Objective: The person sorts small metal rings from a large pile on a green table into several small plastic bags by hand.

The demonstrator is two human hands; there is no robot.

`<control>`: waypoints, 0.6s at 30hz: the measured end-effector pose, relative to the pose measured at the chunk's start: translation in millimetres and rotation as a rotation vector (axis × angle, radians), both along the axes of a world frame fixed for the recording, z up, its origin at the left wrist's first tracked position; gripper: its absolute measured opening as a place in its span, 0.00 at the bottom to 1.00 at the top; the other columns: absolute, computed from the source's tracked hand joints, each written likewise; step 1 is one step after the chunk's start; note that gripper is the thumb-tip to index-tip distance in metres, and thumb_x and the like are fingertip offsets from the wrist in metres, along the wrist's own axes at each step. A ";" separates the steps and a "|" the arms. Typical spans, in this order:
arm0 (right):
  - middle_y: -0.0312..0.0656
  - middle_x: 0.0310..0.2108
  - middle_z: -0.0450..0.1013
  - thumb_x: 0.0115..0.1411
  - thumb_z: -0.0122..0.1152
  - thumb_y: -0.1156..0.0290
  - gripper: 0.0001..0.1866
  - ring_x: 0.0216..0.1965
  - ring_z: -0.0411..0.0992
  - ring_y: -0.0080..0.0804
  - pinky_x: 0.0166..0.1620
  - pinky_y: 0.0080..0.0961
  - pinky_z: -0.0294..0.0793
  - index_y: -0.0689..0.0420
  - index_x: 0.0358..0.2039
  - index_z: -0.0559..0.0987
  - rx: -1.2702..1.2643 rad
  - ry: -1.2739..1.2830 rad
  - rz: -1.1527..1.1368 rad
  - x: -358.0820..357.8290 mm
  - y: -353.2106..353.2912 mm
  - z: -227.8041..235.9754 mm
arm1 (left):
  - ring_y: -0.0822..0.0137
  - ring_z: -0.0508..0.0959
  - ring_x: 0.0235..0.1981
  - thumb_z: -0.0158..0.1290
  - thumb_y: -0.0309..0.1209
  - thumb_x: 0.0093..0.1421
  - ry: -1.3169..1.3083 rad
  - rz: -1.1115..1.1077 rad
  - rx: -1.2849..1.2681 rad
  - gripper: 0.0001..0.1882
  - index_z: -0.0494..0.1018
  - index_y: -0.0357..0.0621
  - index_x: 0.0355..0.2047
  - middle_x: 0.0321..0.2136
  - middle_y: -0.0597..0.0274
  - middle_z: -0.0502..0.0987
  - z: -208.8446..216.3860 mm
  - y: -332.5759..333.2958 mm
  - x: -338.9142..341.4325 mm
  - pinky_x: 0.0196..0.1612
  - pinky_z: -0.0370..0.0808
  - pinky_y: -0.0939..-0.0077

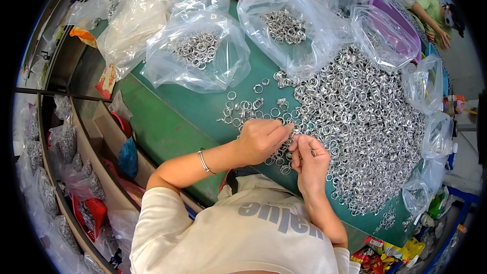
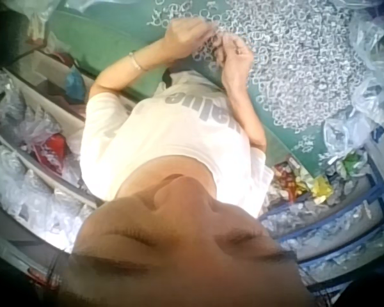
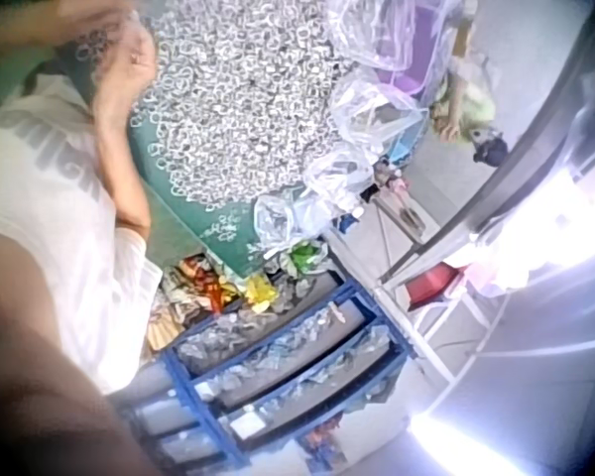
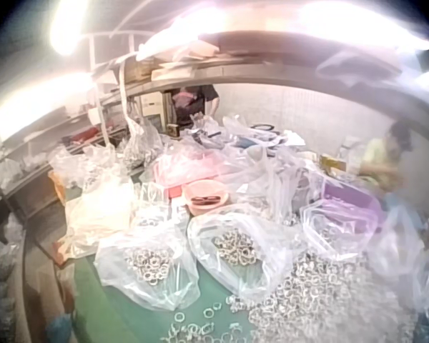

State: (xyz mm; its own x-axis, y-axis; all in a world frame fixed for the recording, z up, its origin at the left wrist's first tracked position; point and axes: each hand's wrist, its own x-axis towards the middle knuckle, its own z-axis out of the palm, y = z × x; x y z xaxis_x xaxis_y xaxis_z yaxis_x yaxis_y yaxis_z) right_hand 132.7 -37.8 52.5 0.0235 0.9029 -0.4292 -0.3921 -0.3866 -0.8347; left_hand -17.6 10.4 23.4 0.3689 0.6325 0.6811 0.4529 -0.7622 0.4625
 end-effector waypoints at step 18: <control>0.40 0.20 0.70 0.62 0.53 0.69 0.07 0.15 0.66 0.24 0.14 0.16 0.58 0.57 0.29 0.72 -0.150 0.200 0.068 44.6 4.6 -12.1 | 0.52 0.75 0.20 0.56 0.28 0.53 0.378 0.192 -0.385 0.07 0.74 0.43 0.33 0.21 0.58 0.74 -15.2 12.9 -23.1 0.21 0.70 0.61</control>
